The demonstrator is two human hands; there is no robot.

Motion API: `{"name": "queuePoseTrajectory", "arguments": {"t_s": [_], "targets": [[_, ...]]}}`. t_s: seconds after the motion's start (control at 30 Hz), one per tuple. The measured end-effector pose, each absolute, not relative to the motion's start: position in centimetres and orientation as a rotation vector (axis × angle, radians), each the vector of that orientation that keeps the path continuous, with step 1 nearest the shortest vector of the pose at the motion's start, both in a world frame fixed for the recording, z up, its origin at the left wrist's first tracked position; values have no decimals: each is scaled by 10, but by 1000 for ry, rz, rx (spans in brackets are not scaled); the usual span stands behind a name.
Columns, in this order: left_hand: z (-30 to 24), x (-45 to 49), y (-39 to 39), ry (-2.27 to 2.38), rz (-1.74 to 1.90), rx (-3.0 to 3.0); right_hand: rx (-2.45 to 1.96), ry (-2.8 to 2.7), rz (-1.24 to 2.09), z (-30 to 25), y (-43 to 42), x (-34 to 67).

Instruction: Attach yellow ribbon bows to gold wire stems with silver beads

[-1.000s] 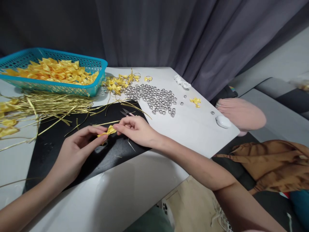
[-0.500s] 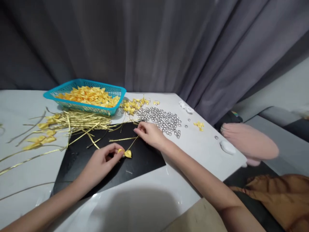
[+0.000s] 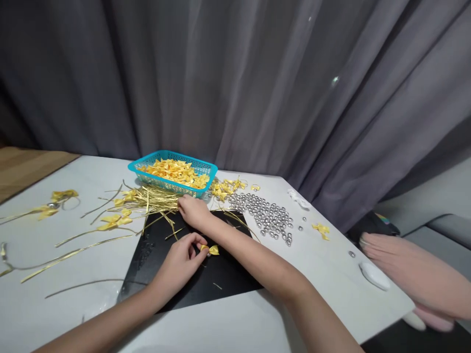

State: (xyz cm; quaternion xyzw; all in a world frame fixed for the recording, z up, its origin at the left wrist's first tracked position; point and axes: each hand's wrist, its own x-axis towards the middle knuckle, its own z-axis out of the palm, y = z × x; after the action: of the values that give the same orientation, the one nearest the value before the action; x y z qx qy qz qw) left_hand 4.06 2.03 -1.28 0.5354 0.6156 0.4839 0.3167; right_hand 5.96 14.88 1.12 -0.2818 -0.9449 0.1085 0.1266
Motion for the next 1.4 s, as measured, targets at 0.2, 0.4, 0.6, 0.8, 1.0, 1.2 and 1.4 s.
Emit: {"name": "queuePoseTrajectory", "arguments": {"t_s": [0.2, 0.4, 0.6, 0.8, 1.0, 1.2, 1.4], "targets": [[-15, 38, 22, 1598, 1411, 1255, -851, -2615, 441, 18, 153, 64], [-9, 35, 21, 1487, 1557, 1017, -809, -2462, 603, 25, 144, 78], [1, 32, 16, 1382, 1681, 806, -757, -2343, 846, 31, 114, 122], [11, 37, 12, 1223, 1645, 744, -809, -2279, 720, 33, 92, 166], [8, 41, 11, 1158, 1479, 754, -1013, -2162, 937, 16, 82, 181], [3, 38, 11, 850, 1267, 605, -1046, -1767, 1305, 14, 75, 179], [4, 37, 11, 764, 1156, 611, -1042, -1397, 1484, 12, 70, 178]]}}
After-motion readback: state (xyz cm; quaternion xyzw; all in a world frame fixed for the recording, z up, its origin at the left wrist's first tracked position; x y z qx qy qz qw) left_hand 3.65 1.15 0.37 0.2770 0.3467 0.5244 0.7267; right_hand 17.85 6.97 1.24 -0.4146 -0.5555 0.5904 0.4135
